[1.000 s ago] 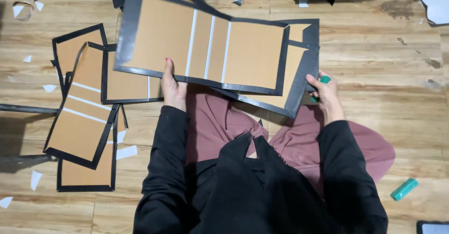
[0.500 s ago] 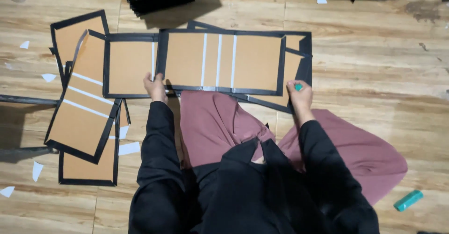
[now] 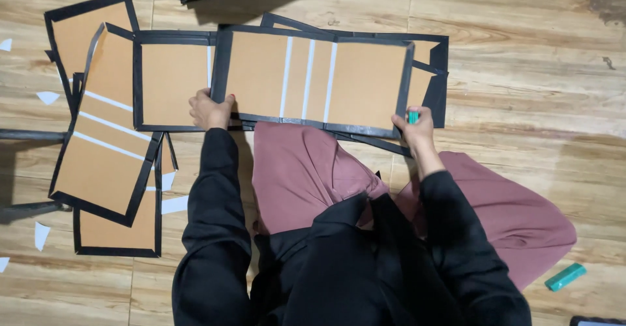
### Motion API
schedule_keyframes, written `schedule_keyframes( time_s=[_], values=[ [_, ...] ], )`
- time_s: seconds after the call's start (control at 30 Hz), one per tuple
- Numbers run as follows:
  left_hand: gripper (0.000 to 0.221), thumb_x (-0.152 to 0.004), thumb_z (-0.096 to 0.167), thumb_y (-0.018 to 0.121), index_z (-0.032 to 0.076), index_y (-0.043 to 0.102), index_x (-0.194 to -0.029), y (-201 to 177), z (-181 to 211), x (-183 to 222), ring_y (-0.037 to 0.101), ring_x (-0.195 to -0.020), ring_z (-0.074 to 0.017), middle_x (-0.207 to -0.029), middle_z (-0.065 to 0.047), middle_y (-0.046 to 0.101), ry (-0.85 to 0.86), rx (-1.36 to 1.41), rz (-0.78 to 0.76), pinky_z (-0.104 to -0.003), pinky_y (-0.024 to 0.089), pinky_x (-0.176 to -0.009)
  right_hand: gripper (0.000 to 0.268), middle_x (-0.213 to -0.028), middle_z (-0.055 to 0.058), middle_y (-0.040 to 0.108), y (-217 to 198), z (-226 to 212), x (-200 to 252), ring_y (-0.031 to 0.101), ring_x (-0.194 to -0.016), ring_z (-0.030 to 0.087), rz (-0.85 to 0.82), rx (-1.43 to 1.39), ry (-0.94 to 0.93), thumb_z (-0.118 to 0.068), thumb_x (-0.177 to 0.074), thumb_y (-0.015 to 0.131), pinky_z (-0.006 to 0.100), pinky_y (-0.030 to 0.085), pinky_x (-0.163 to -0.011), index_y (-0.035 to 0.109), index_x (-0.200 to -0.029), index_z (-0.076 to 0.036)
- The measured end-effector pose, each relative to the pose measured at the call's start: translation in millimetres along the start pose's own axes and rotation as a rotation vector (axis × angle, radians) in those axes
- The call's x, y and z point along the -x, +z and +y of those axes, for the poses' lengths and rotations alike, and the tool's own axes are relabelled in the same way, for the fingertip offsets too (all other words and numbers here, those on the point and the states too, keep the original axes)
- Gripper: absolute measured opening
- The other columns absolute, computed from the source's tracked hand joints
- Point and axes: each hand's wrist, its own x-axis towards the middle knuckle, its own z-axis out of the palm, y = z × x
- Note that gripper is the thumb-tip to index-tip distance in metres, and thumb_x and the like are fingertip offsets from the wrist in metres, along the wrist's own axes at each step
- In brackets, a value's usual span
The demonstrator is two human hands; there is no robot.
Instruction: Assembling cardboard folders by applying adhesive and folding the components on the floor.
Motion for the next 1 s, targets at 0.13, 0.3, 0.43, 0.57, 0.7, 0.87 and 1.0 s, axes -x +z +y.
schedule_keyframes(
  time_s=[0.13, 0.3, 0.43, 0.57, 0.7, 0.87, 1.0],
  values=[
    [0.054, -0.065, 0.031, 0.078, 0.013, 0.054, -0.110, -1.3, 30.2, 28.2, 0.047, -0.103, -0.0320, -0.107, -0.006, 0.046, 0.112, 0.050, 0.074, -0.047, 0.041, -0.084, 0.044, -0.089, 0.018, 0.054, -29.0, 3.4, 30.1, 0.055, -0.083, 0.030, 0.039, 0.083, -0.180, -0.016, -0.072, 0.076, 0.036, 0.042, -0.067, 0.054, -0.108, -0.001],
    [0.051, -0.063, 0.018, 0.077, 0.008, 0.054, -0.107, 16.0, 79.9, 55.7, 0.053, -0.099, -0.0374, -0.103, -0.012, 0.051, 0.353, 0.243, 0.075, -0.052, 0.044, -0.082, 0.029, -0.085, 0.016, 0.054, -58.7, 46.7, 35.9, 0.053, -0.082, 0.028, 0.171, 0.247, -0.140, -0.020, -0.077, 0.069, 0.039, 0.039, -0.067, 0.059, -0.101, -0.004],
    [0.053, -0.068, 0.031, 0.073, 0.015, 0.043, -0.109, 51.0, 85.8, 36.4, 0.043, -0.110, -0.0318, -0.114, -0.005, 0.040, 0.256, 0.091, -0.055, -0.051, 0.040, -0.087, 0.024, -0.055, 0.002, 0.047, -60.7, 49.3, 29.1, 0.050, -0.042, 0.014, 0.165, 0.121, 0.008, -0.021, -0.071, 0.070, 0.024, 0.035, -0.036, 0.060, -0.088, -0.008],
    [0.048, -0.069, 0.032, 0.072, 0.014, 0.044, -0.103, 26.2, 91.3, 52.1, 0.038, -0.110, -0.0331, -0.115, -0.004, 0.036, 0.249, 0.028, -0.091, -0.051, 0.034, -0.090, 0.033, -0.054, 0.004, 0.047, -60.5, 40.1, 37.3, 0.050, -0.040, 0.016, 0.149, 0.054, 0.032, -0.018, -0.063, 0.075, 0.024, 0.035, -0.034, 0.059, -0.088, -0.003],
    [0.048, -0.067, 0.033, 0.073, 0.015, 0.045, -0.102, 34.1, 81.3, 45.1, 0.036, -0.115, -0.0356, -0.125, -0.006, 0.027, 0.204, 0.034, -0.058, -0.052, 0.034, -0.093, 0.033, -0.057, 0.003, 0.047, -60.0, 51.5, 26.8, 0.051, -0.045, 0.014, 0.188, 0.115, 0.032, -0.025, -0.064, 0.075, 0.026, 0.036, -0.037, 0.062, -0.089, -0.008],
    [0.052, -0.072, 0.034, 0.068, 0.014, 0.041, -0.111, 30.6, 73.7, 54.7, 0.038, -0.112, -0.0323, -0.115, -0.006, 0.035, 0.227, -0.028, -0.113, -0.050, 0.034, -0.090, 0.036, -0.045, 0.004, 0.041, -61.6, 52.2, 31.0, 0.043, -0.032, 0.014, 0.081, -0.006, 0.104, -0.021, -0.067, 0.074, 0.024, 0.029, -0.029, 0.056, -0.093, -0.003],
    [0.057, -0.071, 0.034, 0.069, 0.012, 0.041, -0.115, 21.6, 65.2, 60.1, 0.040, -0.110, -0.0329, -0.114, -0.007, 0.036, 0.215, -0.036, -0.110, -0.050, 0.034, -0.089, 0.036, -0.045, 0.005, 0.043, -65.1, 48.0, 27.5, 0.045, -0.032, 0.014, 0.063, -0.004, 0.104, -0.018, -0.065, 0.074, 0.024, 0.030, -0.030, 0.055, -0.091, -0.002]
  ],
)
